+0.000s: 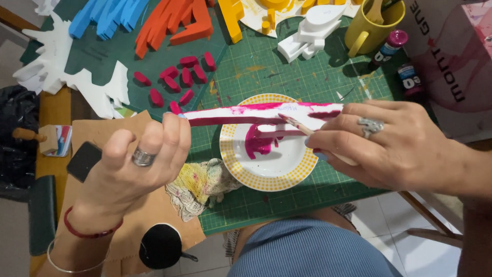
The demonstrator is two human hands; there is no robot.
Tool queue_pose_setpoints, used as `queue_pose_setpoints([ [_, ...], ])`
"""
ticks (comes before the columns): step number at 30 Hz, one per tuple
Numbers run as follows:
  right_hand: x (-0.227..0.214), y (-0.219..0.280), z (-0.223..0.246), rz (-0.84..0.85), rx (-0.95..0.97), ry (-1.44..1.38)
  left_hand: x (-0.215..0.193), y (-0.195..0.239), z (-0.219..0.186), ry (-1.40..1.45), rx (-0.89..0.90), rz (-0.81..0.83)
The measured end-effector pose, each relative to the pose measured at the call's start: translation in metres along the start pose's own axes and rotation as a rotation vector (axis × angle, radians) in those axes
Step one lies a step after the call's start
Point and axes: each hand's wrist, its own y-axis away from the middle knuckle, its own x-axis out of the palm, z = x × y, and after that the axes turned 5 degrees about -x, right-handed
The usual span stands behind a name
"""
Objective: Painting a large pink foam cutout using a paintbrush and pink paint on a plate at a design station.
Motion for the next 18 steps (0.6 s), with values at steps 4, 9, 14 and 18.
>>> queue_pose_setpoints([
  [4, -0.004, 0.003, 0.002, -0.042, -0.009, -0.085, 0.001, 0.0, -0.001, 0.012, 0.003, -0.002],
  [9, 0.0, 0.006, -0.003, -0.01, 0.016, -0.197, 0.001, -0.002, 0.0, 0.008, 0.004, -0.023],
  [14, 0.008, 0.008, -0.008, 0.01, 0.036, -0.249, 0.001, -0.002, -0.001, 0.029, -0.015, -0.029],
  [18, 0.006, 0.008, -0.008, 0.016, 0.05, -0.168, 0.001, -0.002, 0.0, 0.031, -0.016, -0.037],
])
